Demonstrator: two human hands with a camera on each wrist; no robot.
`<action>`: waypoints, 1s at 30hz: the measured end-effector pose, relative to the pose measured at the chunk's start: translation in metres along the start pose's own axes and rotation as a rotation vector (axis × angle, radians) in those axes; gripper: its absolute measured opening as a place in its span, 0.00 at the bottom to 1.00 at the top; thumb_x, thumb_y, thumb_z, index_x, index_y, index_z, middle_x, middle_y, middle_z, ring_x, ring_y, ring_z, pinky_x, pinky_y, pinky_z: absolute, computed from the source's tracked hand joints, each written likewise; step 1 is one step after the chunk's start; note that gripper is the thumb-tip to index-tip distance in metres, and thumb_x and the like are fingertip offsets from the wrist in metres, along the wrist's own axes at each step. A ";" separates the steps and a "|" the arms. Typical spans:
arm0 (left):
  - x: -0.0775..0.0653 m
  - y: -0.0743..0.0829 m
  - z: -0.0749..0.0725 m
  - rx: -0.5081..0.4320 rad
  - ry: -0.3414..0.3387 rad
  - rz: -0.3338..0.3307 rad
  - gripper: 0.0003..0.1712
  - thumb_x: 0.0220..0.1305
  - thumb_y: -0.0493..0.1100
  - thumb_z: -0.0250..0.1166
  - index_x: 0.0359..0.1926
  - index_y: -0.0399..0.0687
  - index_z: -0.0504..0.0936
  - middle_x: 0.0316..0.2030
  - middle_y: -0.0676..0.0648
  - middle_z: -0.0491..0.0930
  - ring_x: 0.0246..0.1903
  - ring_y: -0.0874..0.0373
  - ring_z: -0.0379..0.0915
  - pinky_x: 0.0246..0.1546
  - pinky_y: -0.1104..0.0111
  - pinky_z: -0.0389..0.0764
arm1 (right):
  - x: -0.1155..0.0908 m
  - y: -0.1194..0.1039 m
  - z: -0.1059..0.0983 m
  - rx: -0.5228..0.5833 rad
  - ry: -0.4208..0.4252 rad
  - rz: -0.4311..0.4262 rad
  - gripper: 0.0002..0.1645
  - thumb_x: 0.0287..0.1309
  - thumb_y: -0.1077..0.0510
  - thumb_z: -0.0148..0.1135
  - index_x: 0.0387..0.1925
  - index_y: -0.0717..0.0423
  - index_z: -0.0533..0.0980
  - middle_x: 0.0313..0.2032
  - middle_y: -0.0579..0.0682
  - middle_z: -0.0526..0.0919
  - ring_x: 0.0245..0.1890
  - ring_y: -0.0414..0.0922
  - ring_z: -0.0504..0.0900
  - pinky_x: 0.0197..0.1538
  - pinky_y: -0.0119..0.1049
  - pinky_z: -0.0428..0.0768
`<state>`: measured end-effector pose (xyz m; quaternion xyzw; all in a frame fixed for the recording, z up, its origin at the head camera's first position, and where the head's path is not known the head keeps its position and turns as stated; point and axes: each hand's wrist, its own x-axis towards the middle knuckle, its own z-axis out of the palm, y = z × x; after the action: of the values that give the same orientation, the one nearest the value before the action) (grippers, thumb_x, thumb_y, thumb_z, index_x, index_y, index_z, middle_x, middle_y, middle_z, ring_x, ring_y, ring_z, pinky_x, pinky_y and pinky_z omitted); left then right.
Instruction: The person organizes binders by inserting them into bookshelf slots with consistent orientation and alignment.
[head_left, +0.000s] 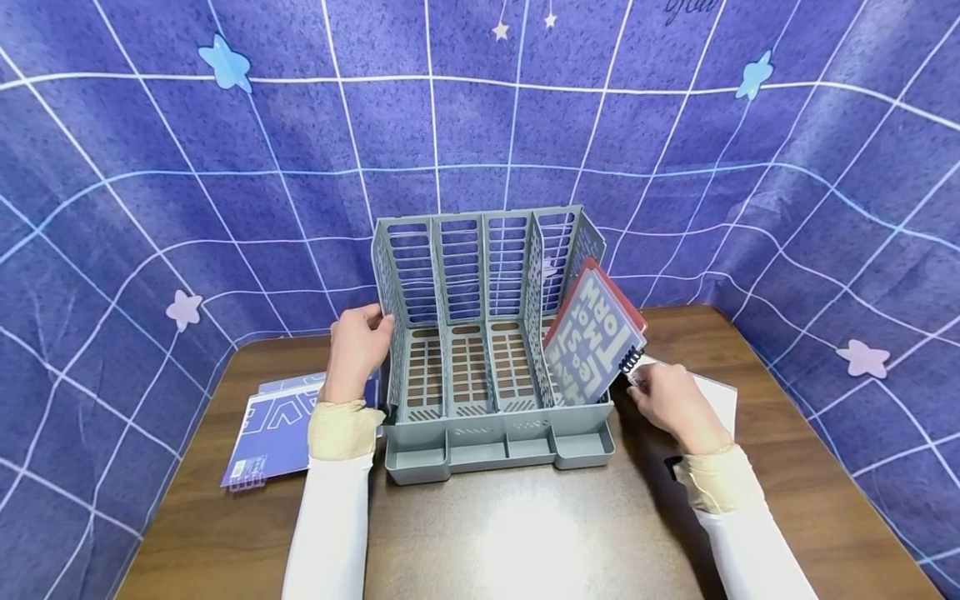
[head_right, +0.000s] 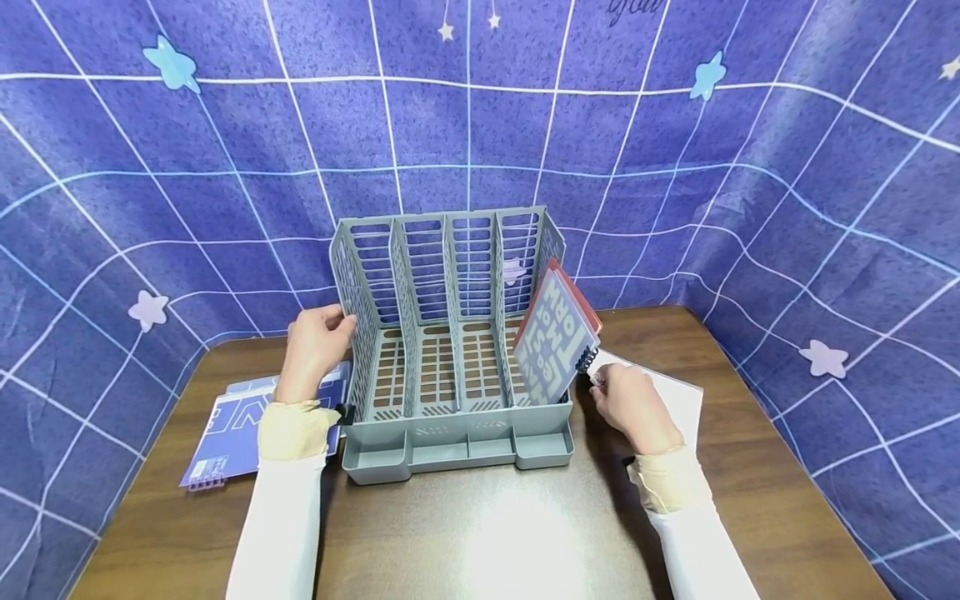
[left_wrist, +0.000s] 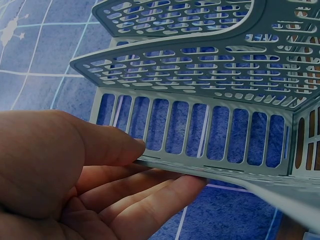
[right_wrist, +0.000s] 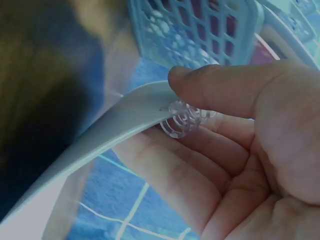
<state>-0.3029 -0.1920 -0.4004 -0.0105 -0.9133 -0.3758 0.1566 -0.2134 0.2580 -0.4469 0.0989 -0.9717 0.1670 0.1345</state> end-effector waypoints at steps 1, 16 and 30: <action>0.000 0.000 0.000 -0.003 0.000 -0.004 0.14 0.69 0.46 0.58 0.46 0.46 0.87 0.33 0.48 0.87 0.34 0.49 0.77 0.38 0.56 0.78 | 0.000 0.000 -0.004 0.003 0.011 0.013 0.17 0.50 0.62 0.66 0.15 0.50 0.69 0.14 0.45 0.67 0.17 0.48 0.67 0.24 0.49 0.71; 0.001 0.001 0.000 0.004 0.004 -0.006 0.13 0.69 0.46 0.58 0.42 0.46 0.87 0.31 0.48 0.86 0.32 0.49 0.76 0.37 0.56 0.77 | -0.005 -0.006 -0.037 0.008 0.161 0.046 0.12 0.51 0.61 0.64 0.18 0.49 0.72 0.15 0.45 0.68 0.17 0.50 0.67 0.21 0.49 0.67; 0.000 0.001 0.001 -0.010 -0.002 -0.013 0.14 0.69 0.45 0.59 0.47 0.47 0.87 0.36 0.46 0.87 0.38 0.49 0.78 0.42 0.54 0.78 | -0.009 -0.004 -0.052 0.000 0.281 0.075 0.05 0.50 0.60 0.65 0.23 0.54 0.78 0.16 0.47 0.74 0.15 0.52 0.68 0.22 0.55 0.69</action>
<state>-0.3030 -0.1906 -0.3999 -0.0056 -0.9117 -0.3813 0.1531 -0.1923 0.2741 -0.4014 0.0384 -0.9464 0.1839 0.2627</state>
